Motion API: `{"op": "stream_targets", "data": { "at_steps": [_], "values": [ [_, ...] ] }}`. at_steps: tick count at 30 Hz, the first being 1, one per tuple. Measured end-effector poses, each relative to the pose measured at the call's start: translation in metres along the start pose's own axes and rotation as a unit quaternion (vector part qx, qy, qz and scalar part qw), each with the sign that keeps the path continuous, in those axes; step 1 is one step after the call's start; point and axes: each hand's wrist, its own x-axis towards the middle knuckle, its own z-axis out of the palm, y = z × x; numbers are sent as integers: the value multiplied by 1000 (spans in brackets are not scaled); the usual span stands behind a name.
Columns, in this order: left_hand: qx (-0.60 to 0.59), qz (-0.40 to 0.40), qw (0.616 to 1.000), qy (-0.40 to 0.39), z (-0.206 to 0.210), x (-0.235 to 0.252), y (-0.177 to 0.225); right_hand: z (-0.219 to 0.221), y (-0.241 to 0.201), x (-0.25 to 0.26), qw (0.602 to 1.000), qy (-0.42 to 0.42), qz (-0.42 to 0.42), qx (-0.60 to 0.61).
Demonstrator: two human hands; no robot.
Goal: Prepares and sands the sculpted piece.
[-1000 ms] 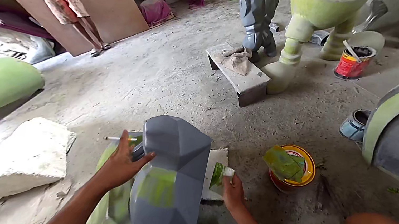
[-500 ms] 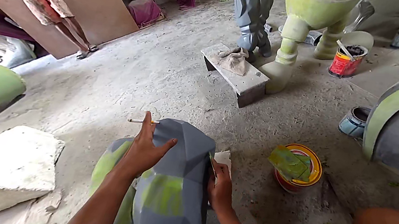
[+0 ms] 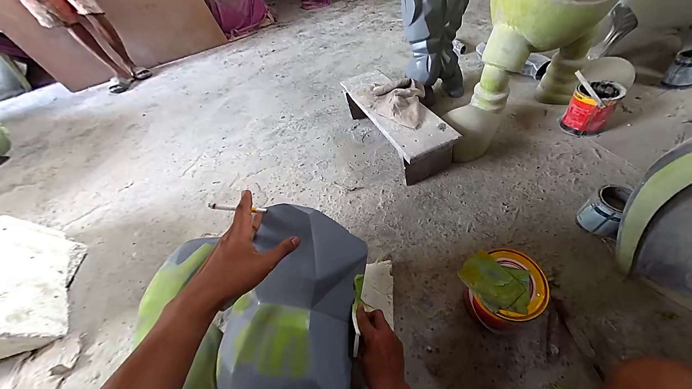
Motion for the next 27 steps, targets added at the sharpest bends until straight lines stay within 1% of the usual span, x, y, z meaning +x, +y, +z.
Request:
{"op": "stream_targets", "data": {
  "at_steps": [3, 5, 8, 11, 14, 18, 23, 25, 27],
  "values": [
    [5, 1, 1000, -5, 2, 2, -1, 2, 17, -6, 998, -4, -49, -32],
    [6, 1, 1000, -4, 2, 2, -2, -1, 28, -10, 997, -14, -69, -31],
    [-4, 0, 1000, -2, 0, 1, -3, -14, 39, -13, 998, 0, -57, 41],
    [-12, -5, 1000, -4, -1, 0, -5, -26, 35, 0, 989, 40, -56, 127],
    [-10, -1, 1000, -6, 1, 0, -5, -24, 22, 16, 979, 58, -74, 180],
    [-15, -4, 1000, -1, 1, 1, -5, -11, 15, 15, 978, 40, -79, 188],
    [4, -2, 1000, 2, 3, 1, -7, -18, 35, 8, 974, -1, -129, 187],
    [5, -2, 1000, 4, 3, 1, -5, -24, 38, 18, 970, 22, -131, 206],
    [-1, -5, 1000, 3, 2, 1, -5, -30, 31, 32, 968, 53, -105, 222]
  ]
}}
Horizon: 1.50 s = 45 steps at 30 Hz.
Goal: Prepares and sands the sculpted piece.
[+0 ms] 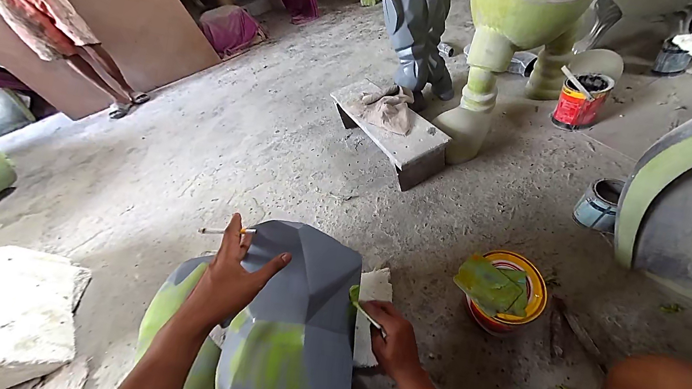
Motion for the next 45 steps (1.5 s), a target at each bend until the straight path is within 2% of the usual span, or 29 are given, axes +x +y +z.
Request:
{"op": "stream_targets", "data": {
  "at_steps": [3, 7, 12, 15, 21, 27, 34, 37, 41, 45],
  "values": [
    [-3, 1, 1000, 4, 1, -1, 0, 12, -5, 8, 1000, 2, 9, 4],
    [2, 6, 1000, 7, 1, 0, -1, 24, -8, -9, 1000, -8, 7, 5],
    [14, 4, 1000, 6, 4, 3, -1, 15, 1, -33, 997, -82, -1, 3],
    [23, 2, 1000, 10, 4, 4, 1, 5, 8, -28, 994, -110, -8, -5],
    [5, 0, 1000, 13, 2, 1, -4, 10, -3, 17, 998, 35, 33, 40],
    [16, 0, 1000, 8, 1, 1, -1, 29, -5, -8, 997, 4, 22, -72],
    [7, -7, 1000, 2, 0, 3, -1, 15, 20, -43, 991, -73, -28, -112],
    [0, -13, 1000, 5, -2, 3, -4, 5, 28, -35, 999, -31, 6, -43],
    [2, -14, 1000, 0, -1, 3, -3, 1, 10, -1, 999, 43, 22, 24],
    [1, -15, 1000, 0, -2, 2, -2, 4, 1, 24, 998, 62, 20, -10]
  ]
}}
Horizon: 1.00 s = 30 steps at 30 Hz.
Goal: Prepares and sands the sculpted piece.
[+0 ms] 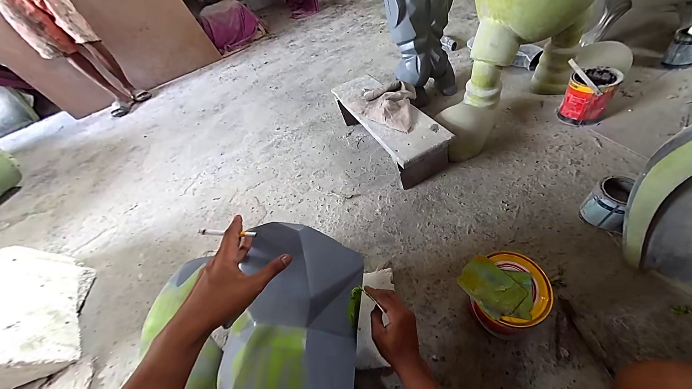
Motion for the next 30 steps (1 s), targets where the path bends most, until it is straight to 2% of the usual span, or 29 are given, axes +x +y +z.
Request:
{"op": "stream_targets", "data": {
  "at_steps": [3, 10, 14, 17, 21, 25, 28, 30],
  "values": [
    [14, 6, 1000, 2, 2, 1, -2, 7, 1, 1, 997, -17, -12, -74],
    [24, 9, 1000, 1, 3, 1, -3, 8, 11, -25, 969, -36, -104, -221],
    [32, 24, 999, 0, 3, 2, -4, -3, 18, -32, 982, -79, -59, -162],
    [19, 15, 1000, -2, 3, 0, -3, -12, 11, -19, 995, -65, -3, -78],
    [14, 18, 1000, -4, 2, -1, -1, -6, -2, 6, 998, -48, -40, -2],
    [0, 12, 1000, -7, 0, -1, -2, 3, -1, 4, 994, -73, -82, -4],
    [2, 10, 1000, -10, 0, -1, -3, -6, 6, 5, 989, -106, -105, -9],
    [11, 16, 1000, -7, 2, -1, -5, -13, 8, 13, 989, -99, -114, -8]
  ]
}}
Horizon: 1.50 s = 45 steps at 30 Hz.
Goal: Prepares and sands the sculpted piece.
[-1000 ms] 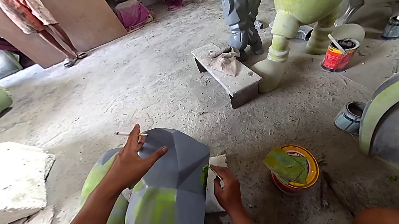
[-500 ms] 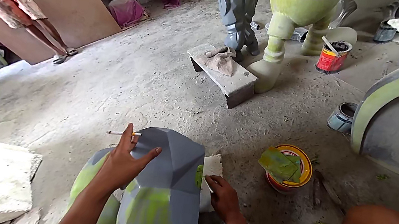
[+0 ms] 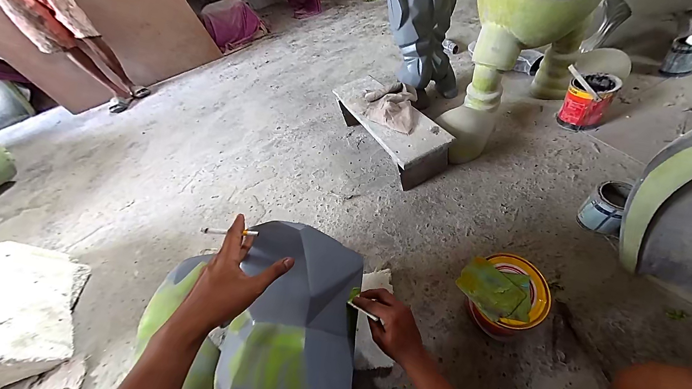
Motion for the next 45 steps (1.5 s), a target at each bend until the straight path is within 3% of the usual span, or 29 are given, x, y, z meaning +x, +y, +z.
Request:
{"op": "stream_targets", "data": {
  "at_steps": [3, 8, 21, 30, 34, 40, 45],
  "values": [
    [-10, -1, 1000, 5, 0, -1, 0, 0, 2, 11, 1000, 27, 4, -1],
    [-11, 6, 1000, 4, -1, -2, -4, 9, -6, 8, 1000, 4, 6, 1],
    [9, 27, 1000, 6, -1, -3, -9, 28, -27, -58, 992, -40, 70, 96],
    [0, 12, 1000, -11, -4, -6, -1, 22, -34, -72, 981, -95, 108, 133],
    [-2, 15, 1000, -12, -5, -6, -2, 7, -28, -65, 967, -157, 121, 160],
    [-9, 12, 1000, -13, -5, -7, 3, 20, -32, -60, 973, 0, 165, 159],
    [2, 18, 1000, -11, -5, -7, 4, 41, -61, -79, 981, -7, 189, 51]
  ]
}}
